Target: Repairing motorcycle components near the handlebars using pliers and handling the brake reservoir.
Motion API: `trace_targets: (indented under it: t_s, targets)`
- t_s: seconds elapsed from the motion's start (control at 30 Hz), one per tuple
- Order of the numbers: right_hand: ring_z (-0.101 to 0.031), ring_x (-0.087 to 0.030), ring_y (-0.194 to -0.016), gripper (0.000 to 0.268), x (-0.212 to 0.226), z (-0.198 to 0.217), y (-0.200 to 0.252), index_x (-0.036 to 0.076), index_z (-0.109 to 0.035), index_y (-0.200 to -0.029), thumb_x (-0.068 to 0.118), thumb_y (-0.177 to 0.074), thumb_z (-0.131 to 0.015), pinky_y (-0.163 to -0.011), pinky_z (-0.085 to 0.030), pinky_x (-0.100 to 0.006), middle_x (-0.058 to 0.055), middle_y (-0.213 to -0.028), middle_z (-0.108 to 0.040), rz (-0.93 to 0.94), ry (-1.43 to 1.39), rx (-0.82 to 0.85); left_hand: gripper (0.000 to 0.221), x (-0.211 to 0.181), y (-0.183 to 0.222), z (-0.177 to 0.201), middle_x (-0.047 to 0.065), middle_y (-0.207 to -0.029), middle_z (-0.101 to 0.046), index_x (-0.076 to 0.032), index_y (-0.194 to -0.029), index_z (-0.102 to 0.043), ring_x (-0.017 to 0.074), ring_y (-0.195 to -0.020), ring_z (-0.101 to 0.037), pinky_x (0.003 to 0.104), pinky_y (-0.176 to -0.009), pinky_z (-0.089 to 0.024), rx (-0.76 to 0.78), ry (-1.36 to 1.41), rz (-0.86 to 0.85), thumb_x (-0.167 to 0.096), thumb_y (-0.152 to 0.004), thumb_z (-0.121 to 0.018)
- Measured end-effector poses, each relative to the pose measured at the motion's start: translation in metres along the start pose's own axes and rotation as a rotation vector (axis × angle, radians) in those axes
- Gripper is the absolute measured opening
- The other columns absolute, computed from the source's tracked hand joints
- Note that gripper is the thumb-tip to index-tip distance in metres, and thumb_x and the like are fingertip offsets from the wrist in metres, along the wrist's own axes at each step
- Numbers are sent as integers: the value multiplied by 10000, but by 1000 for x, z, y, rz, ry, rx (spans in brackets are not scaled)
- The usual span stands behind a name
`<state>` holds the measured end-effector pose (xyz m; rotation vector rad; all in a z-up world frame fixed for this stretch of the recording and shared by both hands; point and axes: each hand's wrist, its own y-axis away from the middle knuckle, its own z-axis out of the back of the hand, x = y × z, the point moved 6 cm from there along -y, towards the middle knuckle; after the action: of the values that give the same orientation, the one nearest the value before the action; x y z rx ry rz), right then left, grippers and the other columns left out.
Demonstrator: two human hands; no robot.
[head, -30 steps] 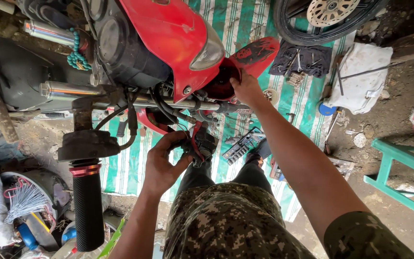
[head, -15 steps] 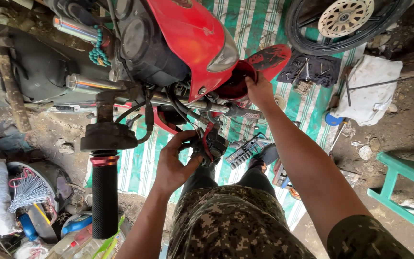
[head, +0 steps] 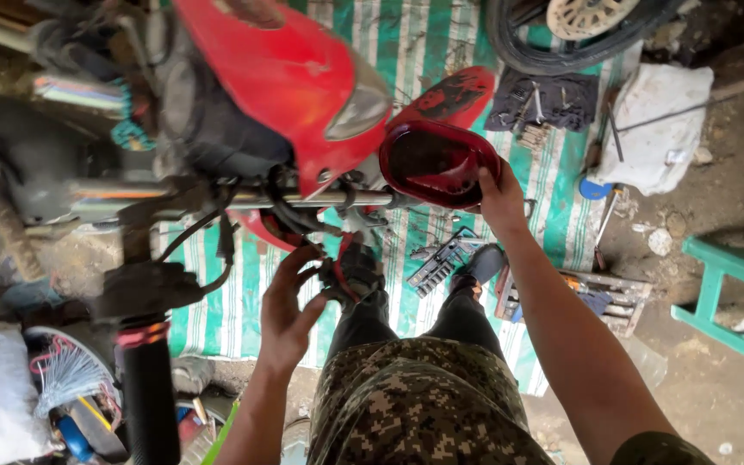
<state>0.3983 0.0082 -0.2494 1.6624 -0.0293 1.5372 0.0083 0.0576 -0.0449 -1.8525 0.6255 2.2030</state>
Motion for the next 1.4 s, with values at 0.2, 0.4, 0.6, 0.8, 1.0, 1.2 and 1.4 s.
trace_targets:
  t_s: [0.2, 0.4, 0.6, 0.8, 1.0, 1.2, 1.4]
  targets:
    - [-685, -241, -990, 389, -76, 112, 10, 115, -590, -1313, 438, -1096, -597, -635, -662, -444, -82, -1143, -650, -75, 45, -140, 767, 176, 55, 20, 185, -1511, -677, -88, -1579, -541, 364, -1426, -655, 532, -1152, -536, -328, 447, 52, -644, -1057, -623]
    - [-699, -281, -1145, 529, -186, 216, -19, 154, -693, -1486, 447, -1057, -591, -887, -553, -488, -137, -1256, -772, -218, 237, -337, 373, 362, 94, -131, 106, -1036, -820, -75, -1071, -797, 228, -981, -737, 409, -783, -578, -372, 198, 935, -344, -1099, -540]
    - [-685, -301, -903, 431, -381, 280, -125, 66, -754, -1338, 374, -1080, -598, -607, -658, -475, -157, -1074, -716, -404, 78, -590, 197, 414, 73, -338, -28, -1298, -833, -158, -1063, -834, 90, -1107, -776, 248, -850, -582, 318, -8, 607, -146, -1038, -640]
    - [-681, -269, -963, 420, -579, 310, -273, 145, -779, -1384, 381, -1057, -661, -651, -618, -454, -124, -1080, -744, -396, 89, -587, 538, 627, 146, -387, 235, -1093, -868, 106, -1328, -716, 256, -891, -816, 267, -797, -639, 247, 505, 1117, -297, -1039, -508]
    - [-626, -139, -935, 235, -679, 278, -374, 92, -795, -1250, 201, -1042, -800, -719, -540, -330, 1, -1054, -718, -253, -257, -392, 261, 644, 126, -348, 152, -1138, -859, 9, -1316, -772, 228, -954, -795, 289, -878, -620, 71, 384, 1312, -94, -1083, -715]
    - [-645, -193, -939, 151, -608, 196, -344, 255, -793, -1231, 328, -1107, -746, -769, -470, -362, 12, -1017, -736, -427, 333, -51, 263, 591, 34, -365, -40, -957, -919, -204, -1084, -841, 128, -987, -861, 280, -906, -639, 179, -213, 1268, -392, -911, -776]
    - [-725, -253, -828, 429, -702, 94, -315, 80, -796, -1234, 458, -1055, -704, -703, -514, -392, -99, -959, -802, -431, 337, -93, 277, 614, 33, -372, -20, -948, -947, -198, -1094, -877, 73, -654, -675, 238, -636, -479, 86, -101, 1253, -395, -900, -886]
